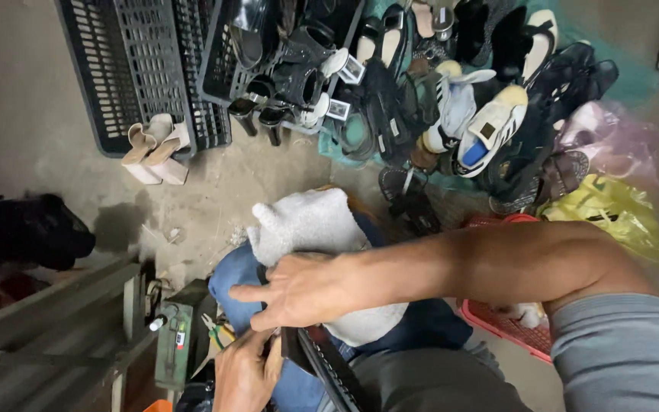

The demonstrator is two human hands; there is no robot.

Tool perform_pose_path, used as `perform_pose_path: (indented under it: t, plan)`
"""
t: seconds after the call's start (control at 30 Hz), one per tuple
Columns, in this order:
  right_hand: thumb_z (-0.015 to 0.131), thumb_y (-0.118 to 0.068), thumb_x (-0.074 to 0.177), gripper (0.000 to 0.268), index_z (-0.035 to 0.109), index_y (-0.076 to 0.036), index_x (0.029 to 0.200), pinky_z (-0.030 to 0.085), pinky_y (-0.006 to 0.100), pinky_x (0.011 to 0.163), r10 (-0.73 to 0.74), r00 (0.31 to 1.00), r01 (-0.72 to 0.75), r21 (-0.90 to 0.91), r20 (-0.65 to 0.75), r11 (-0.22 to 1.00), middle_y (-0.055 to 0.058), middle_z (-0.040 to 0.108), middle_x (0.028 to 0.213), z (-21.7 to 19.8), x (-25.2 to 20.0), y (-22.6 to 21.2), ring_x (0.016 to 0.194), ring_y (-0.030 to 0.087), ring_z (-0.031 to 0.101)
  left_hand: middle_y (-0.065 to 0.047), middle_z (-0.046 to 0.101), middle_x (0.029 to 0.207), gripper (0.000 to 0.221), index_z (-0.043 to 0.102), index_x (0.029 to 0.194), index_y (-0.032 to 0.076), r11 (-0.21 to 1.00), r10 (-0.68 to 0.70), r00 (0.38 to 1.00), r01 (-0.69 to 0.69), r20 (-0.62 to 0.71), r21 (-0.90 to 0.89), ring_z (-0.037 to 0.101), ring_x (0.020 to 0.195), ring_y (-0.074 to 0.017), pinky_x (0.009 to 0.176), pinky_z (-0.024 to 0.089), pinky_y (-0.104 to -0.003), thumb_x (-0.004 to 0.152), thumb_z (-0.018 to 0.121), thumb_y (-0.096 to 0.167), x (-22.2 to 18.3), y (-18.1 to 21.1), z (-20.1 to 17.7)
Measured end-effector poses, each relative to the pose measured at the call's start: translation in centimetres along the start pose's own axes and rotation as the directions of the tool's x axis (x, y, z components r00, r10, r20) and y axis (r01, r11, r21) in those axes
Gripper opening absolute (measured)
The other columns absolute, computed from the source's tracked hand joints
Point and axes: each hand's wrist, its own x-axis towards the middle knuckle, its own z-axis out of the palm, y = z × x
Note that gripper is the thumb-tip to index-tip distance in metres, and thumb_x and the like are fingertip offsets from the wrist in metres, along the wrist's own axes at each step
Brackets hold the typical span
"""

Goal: Repairing a sandal by stitching the sole and upper together using a needle

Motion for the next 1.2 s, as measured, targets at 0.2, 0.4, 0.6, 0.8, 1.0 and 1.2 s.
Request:
perform_pose_path:
  t: [0.2,0.4,0.6,0.8,1.0,1.2]
  plan:
    - [0.065,-0.018,0.091,0.015,0.067,-0.017,0.106,0.05,0.05,0.039,-0.017,0.985,0.025,-0.048,0.172,0.999,0.013,0.057,0.125,-1.1,1.2,0.1,0.054,0.032,0.069,-0.014,0.073,0.071,0.024,0.069,0.091,0.019,0.991,0.079,0.997,-0.076,0.026,-0.113,0.07,0.065,-0.0414,0.056,0.047,-0.053,0.094,0.057,0.039,0.1,-0.4,0.8]
    - [0.055,-0.016,0.096,0.014,0.069,-0.016,0.099,0.052,0.053,0.037,0.04,0.984,-0.035,-0.031,0.171,0.999,0.019,0.054,0.131,-2.1,1.2,-1.3,0.062,0.04,0.07,-0.003,0.07,0.062,0.026,0.067,0.072,0.024,0.996,-0.087,0.993,0.088,-0.081,0.008,0.069,0.068,-0.0353,0.058,0.048,-0.051,0.083,0.061,0.047,-1.9,-2.2,2.1]
    - [0.06,0.0,0.079,0.025,0.059,-0.009,0.101,0.041,0.047,0.029,-0.049,0.995,0.05,-0.015,0.088,0.999,0.041,0.038,0.154,-2.8,-0.3,-1.1,0.039,0.03,0.066,0.003,0.085,0.101,0.043,0.086,0.102,0.018,0.774,-0.57,0.821,0.536,-0.003,-0.336,0.074,0.081,-0.016,0.077,0.058,-0.028,0.066,0.077,0.039,-6.1,-4.9,0.6]
    - [0.057,0.002,0.087,0.078,0.029,-0.014,0.158,0.037,0.033,0.026,0.293,0.949,-0.225,0.409,-0.113,0.884,0.024,0.026,0.166,0.5,-5.8,-4.1,0.031,0.015,0.047,-0.004,0.059,0.043,0.032,0.064,0.062,0.024,0.875,-0.472,0.868,0.44,-0.157,-0.201,0.064,0.049,-0.0294,0.061,0.048,-0.039,0.068,0.074,0.055,-6.4,-3.7,-1.7]
    - [0.054,-0.015,0.094,0.04,0.069,-0.017,0.131,0.051,0.036,0.099,0.602,0.779,-0.415,0.578,-0.174,0.703,0.003,0.076,0.128,9.2,-10.1,-8.1,0.116,0.022,0.072,0.001,0.046,0.059,0.028,0.058,0.072,0.015,0.848,-0.309,0.946,0.226,-0.102,-0.479,0.038,0.055,-0.0115,0.053,0.04,-0.031,0.086,0.067,0.038,-6.4,-2.7,-2.1]
    - [0.055,-0.015,0.097,0.019,0.069,-0.025,0.106,0.054,0.03,0.073,0.564,0.776,-0.416,0.441,-0.283,0.795,0.002,0.067,0.107,10.2,-12.6,-10.2,0.093,0.019,0.072,0.006,0.028,0.07,0.051,0.034,0.069,0.017,0.723,-0.147,0.977,-0.002,-0.157,-0.691,0.031,0.066,-0.0093,0.058,0.027,-0.032,0.101,0.044,0.057,-5.8,-2.0,-0.6]
